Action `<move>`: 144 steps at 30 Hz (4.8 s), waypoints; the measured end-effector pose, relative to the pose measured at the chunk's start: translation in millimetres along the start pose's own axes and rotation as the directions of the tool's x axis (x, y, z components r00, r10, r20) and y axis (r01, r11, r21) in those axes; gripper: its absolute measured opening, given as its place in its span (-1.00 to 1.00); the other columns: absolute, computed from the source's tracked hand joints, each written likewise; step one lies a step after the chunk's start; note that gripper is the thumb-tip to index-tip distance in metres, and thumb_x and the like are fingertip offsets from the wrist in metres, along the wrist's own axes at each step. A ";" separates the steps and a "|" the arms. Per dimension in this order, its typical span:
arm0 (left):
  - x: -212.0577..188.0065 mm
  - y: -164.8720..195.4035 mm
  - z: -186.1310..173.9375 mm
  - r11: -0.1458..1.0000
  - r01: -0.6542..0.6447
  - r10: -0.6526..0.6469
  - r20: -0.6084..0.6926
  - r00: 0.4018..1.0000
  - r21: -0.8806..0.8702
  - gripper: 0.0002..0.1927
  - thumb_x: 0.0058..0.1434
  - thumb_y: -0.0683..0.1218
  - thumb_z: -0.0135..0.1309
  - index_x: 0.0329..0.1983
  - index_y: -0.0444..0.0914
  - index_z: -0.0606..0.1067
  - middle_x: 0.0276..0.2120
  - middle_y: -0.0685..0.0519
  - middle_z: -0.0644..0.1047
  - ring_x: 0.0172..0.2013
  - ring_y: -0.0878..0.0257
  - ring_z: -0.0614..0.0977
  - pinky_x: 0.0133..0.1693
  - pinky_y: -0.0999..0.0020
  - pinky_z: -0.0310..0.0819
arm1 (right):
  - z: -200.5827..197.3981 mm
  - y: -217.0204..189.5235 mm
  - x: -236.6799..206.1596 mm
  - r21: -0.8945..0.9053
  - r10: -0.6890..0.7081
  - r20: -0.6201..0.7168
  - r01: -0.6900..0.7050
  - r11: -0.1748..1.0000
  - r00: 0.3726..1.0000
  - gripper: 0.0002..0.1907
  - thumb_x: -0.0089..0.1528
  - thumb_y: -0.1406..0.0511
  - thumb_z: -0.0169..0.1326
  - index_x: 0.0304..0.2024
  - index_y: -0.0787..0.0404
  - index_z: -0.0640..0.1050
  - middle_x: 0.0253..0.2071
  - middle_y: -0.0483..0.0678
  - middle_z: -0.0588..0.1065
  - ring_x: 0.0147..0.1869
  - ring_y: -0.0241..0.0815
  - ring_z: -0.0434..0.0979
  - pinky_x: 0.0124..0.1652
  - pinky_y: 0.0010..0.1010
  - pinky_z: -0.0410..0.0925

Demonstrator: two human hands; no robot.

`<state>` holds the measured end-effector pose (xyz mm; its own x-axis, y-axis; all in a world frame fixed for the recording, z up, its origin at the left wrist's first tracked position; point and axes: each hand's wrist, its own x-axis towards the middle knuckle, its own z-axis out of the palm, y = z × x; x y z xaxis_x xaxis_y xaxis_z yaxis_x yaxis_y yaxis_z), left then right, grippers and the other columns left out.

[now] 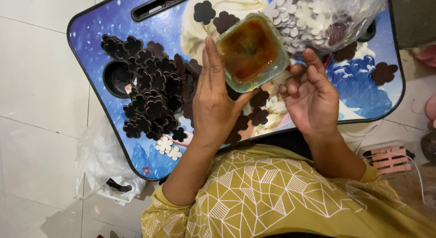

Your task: The person sits on the floor and assembles decorative flower pieces, pressing dark flower-shaped cutouts onto white flower-shaped bases. They take glue from a container on the lap tray, apply it to a cutout, align it over a white base, and press the pieces together, setting finished flowers aside on the tray.

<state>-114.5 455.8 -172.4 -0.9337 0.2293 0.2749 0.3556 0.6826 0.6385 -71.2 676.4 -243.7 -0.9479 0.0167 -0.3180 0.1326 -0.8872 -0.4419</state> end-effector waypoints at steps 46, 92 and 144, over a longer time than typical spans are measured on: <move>-1.2 -6.6 1.7 1.000 -0.027 0.027 -0.010 1.000 -0.012 0.32 0.02 0.05 0.54 0.57 -0.36 -0.15 0.46 -0.32 0.19 0.42 -0.20 0.37 0.37 0.13 0.40 | 15.4 10.5 0.8 -0.871 -0.390 0.259 0.388 0.301 0.884 -0.62 0.50 0.51 -0.02 0.35 0.24 0.54 -0.12 0.03 0.56 -0.30 -0.30 0.48 -0.25 -0.56 0.37; -42.0 -18.5 -84.9 0.982 0.063 -0.093 -0.165 0.982 -0.179 -0.38 0.39 -0.12 0.38 0.41 -0.13 0.32 0.16 0.00 0.48 0.06 0.17 0.59 0.09 0.35 0.59 | -12.1 -51.1 -8.1 -0.706 -0.416 0.183 0.414 0.575 0.891 -0.83 0.57 0.47 -0.09 0.17 0.32 0.47 -0.08 0.06 0.52 -0.25 -0.23 0.48 -0.22 -0.52 0.37; -150.8 -115.9 -173.8 0.808 0.587 -0.579 -0.242 0.779 -0.044 -0.81 0.28 -0.22 0.25 -0.04 -0.24 0.65 -0.21 0.03 0.65 -0.24 0.21 0.68 -0.17 0.33 0.54 | 227.0 51.0 45.2 0.187 0.523 0.612 0.534 -0.825 0.593 -0.20 0.15 -0.39 0.10 -0.09 0.10 0.76 -0.08 -0.07 0.51 0.10 -0.08 0.33 0.33 -0.22 0.05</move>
<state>-7.7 221.5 -162.9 -0.9229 -0.3845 0.0188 -0.2587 0.6556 0.7094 -173.0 527.3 -90.2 -0.6704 -0.7361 0.0936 -0.6697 0.6545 0.3510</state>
